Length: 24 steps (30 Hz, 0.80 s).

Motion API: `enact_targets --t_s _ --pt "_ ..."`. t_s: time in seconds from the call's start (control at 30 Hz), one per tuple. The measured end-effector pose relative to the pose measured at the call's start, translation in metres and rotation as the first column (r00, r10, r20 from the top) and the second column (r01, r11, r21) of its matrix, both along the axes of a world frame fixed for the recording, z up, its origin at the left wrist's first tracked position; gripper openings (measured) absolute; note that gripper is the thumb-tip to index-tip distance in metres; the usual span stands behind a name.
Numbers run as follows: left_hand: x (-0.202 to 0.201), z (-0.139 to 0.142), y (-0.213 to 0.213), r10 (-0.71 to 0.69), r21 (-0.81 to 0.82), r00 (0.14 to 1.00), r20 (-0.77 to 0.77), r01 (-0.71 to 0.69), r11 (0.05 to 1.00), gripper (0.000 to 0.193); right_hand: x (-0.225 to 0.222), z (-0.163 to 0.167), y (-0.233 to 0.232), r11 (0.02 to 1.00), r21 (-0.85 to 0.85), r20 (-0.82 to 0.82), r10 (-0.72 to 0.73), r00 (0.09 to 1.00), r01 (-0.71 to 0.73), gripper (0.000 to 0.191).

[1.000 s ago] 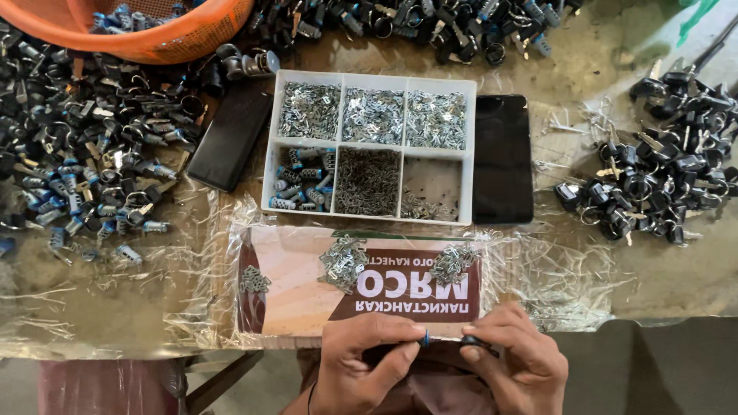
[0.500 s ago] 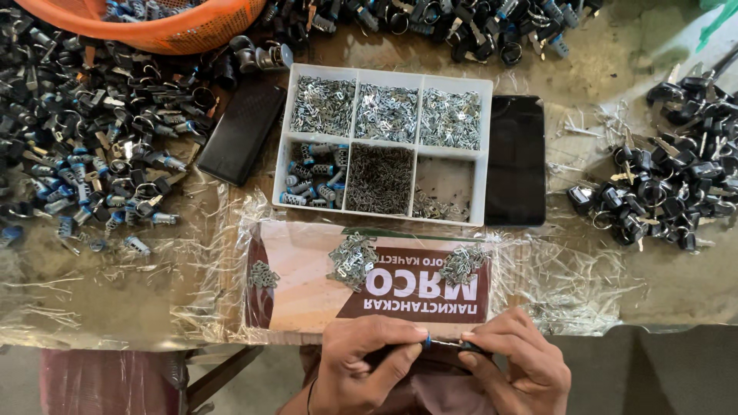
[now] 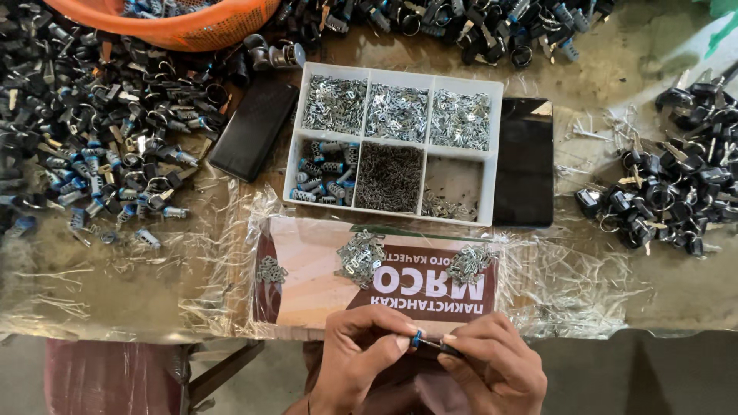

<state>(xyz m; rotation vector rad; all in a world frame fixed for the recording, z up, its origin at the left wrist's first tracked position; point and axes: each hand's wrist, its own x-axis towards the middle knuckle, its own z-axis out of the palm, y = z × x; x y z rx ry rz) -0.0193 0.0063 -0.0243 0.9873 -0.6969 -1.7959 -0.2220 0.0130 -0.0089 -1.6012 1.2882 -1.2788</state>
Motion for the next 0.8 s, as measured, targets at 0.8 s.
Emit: enact_targets --t_s 0.8 --pt "0.010 0.018 -0.017 0.139 -0.665 0.858 0.495 0.272 0.695 0.035 -0.002 -0.013 0.006 0.939 0.321 0.420 -0.024 0.907 -0.124 0.026"
